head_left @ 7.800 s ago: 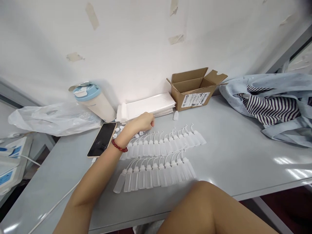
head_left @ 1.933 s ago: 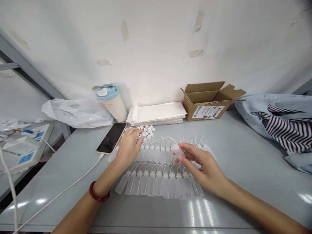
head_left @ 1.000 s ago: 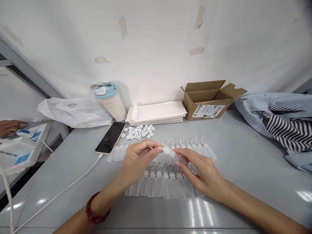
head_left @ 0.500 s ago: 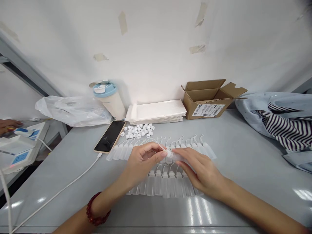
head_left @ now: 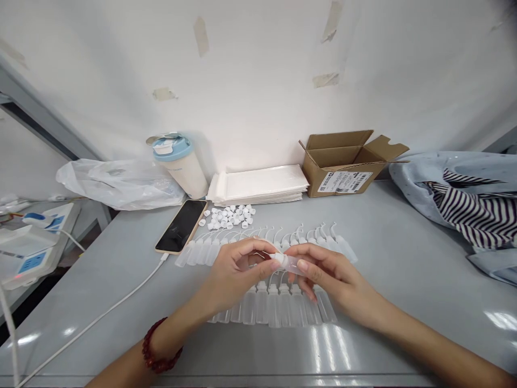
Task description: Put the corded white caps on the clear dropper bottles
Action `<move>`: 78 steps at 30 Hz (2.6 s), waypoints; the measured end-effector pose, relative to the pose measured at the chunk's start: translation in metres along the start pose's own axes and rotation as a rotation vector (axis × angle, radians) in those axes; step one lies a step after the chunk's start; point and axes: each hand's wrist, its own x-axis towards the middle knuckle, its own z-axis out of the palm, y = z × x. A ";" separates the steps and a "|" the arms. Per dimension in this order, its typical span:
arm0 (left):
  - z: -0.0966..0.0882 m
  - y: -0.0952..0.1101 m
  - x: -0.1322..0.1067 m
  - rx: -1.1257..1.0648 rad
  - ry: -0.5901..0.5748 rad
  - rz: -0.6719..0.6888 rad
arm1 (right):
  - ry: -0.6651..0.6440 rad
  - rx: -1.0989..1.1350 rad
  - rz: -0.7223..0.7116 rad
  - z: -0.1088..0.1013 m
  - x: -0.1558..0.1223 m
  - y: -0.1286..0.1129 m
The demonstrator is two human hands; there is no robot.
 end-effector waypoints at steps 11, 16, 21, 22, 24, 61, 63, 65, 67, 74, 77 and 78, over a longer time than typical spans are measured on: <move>0.000 0.006 0.002 -0.003 -0.100 -0.290 | 0.144 -0.724 -0.470 0.000 -0.002 0.023; 0.003 0.003 0.002 0.008 -0.094 -0.213 | 0.162 -0.651 -0.411 -0.001 0.000 0.023; 0.006 0.001 -0.002 0.178 -0.032 0.045 | 0.073 -0.218 -0.022 -0.002 0.002 0.010; 0.005 0.001 -0.002 0.171 -0.031 0.053 | 0.066 -0.168 0.017 -0.001 0.002 0.008; 0.004 0.001 -0.002 0.101 -0.035 -0.002 | 0.076 -0.144 0.029 -0.001 0.003 0.007; 0.010 -0.007 -0.012 0.480 -0.089 0.307 | 0.082 -0.261 -0.061 -0.001 -0.001 0.006; 0.009 -0.002 -0.010 0.405 -0.111 0.131 | 0.088 -0.340 -0.118 -0.001 -0.001 0.007; 0.009 0.003 -0.008 0.342 -0.146 -0.010 | 0.089 -0.438 -0.181 -0.001 -0.001 0.010; 0.008 0.005 -0.007 0.310 -0.172 -0.108 | 0.099 -0.541 -0.246 -0.001 -0.001 0.014; 0.006 0.009 -0.011 0.292 -0.244 -0.238 | 0.159 -0.788 -0.533 -0.005 0.001 0.024; 0.005 0.010 -0.010 0.176 -0.224 -0.274 | 0.196 -0.886 -0.687 -0.006 0.003 0.021; 0.005 0.010 -0.009 0.098 -0.212 -0.302 | 0.219 -0.942 -0.747 -0.006 0.004 0.021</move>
